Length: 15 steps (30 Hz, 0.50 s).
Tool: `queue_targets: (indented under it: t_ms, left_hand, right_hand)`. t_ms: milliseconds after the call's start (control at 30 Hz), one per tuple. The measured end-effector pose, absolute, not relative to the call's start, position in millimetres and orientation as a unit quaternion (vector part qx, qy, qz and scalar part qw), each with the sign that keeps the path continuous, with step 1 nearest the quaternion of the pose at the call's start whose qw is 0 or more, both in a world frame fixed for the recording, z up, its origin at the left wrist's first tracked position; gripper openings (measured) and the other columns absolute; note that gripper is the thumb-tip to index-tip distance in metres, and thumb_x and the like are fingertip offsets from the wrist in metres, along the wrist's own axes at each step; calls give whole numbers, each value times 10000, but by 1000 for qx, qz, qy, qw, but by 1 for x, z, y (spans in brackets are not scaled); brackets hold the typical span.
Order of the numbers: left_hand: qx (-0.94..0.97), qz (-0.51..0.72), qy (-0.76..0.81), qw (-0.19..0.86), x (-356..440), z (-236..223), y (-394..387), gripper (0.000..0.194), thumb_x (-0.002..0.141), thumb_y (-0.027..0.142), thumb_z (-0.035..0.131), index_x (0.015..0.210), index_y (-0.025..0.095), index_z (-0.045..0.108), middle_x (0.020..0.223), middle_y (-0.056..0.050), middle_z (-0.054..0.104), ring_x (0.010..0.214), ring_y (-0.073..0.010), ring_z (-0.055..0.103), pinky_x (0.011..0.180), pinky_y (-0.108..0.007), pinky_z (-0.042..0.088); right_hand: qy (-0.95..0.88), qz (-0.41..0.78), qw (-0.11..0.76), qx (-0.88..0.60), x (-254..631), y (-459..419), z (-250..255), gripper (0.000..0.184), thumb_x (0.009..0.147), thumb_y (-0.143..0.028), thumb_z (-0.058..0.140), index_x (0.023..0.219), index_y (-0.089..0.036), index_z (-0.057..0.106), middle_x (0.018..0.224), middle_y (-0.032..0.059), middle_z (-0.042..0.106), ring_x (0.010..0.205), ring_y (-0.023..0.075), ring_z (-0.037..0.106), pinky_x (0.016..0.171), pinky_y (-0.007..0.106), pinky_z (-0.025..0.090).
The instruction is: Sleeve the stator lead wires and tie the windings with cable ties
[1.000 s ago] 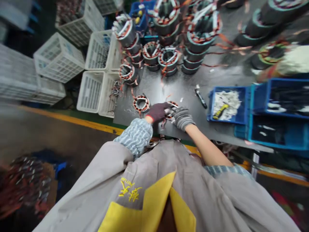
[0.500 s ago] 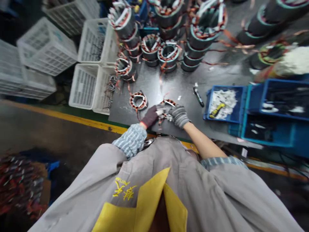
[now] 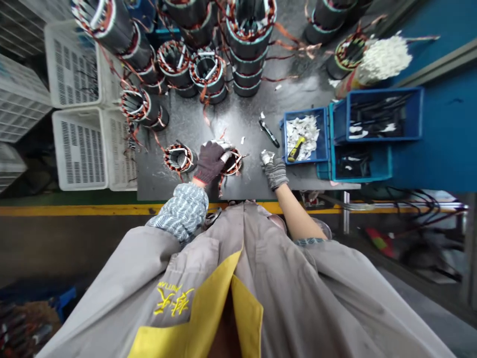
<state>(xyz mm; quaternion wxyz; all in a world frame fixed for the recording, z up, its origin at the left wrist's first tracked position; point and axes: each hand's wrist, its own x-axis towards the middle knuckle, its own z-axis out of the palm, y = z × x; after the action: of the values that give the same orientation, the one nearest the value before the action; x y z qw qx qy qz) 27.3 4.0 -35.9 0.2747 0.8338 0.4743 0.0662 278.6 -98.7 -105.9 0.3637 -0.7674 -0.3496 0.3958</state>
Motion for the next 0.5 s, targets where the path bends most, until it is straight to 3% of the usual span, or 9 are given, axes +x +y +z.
queue_targets:
  t_ms: [67, 133, 300, 433, 500]
  left_hand:
    - [860, 25, 431, 274, 48, -38, 6, 429, 1158, 361, 668, 1555, 289, 816, 1664, -120, 773, 1622, -376, 603, 1336, -573, 415]
    - [875, -9, 398, 276, 64, -40, 6, 465, 1143, 389, 691, 1577, 264, 804, 1692, -139, 753, 1666, -400, 567, 1375, -597, 374]
    - [867, -105, 388, 293, 86, -43, 26, 449, 1159, 530, 608, 1341, 254, 912, 1481, -168, 859, 1480, -467, 694, 1330, -702, 431]
    - [865, -91, 367, 331, 90, -55, 43, 363, 1100, 456, 627, 1214, 288, 928, 1385, -81, 910, 1406, -420, 761, 1400, -703, 385]
    - [859, -20, 375, 349, 87, -62, 37, 336, 1103, 430, 607, 1193, 324, 913, 1413, -9, 908, 1486, -369, 748, 1490, -657, 264]
  right_hand:
    - [-365, 415, 331, -765, 279, -102, -105, 599, 1159, -755, 438, 973, -245, 690, 974, 119, 821, 754, 212, 739, 774, 400, 703]
    - [-402, 404, 283, -772, 277, -110, -101, 479, 1181, -609, 514, 947, -241, 712, 995, 137, 850, 841, 232, 788, 872, 421, 727]
    - [-491, 368, 177, -770, 294, -138, -72, 95, 1044, -289, 801, 1047, -217, 863, 1154, 108, 923, 1086, 274, 871, 1124, 447, 717]
    - [-490, 295, 114, -813, 375, -164, -41, 200, 1113, -298, 757, 1193, -199, 912, 1351, 138, 907, 1317, 327, 841, 1266, 483, 634]
    - [-451, 235, 68, -858, 433, -178, -28, 324, 1185, -313, 627, 1235, -156, 906, 1321, 195, 902, 1271, 361, 849, 1204, 528, 658]
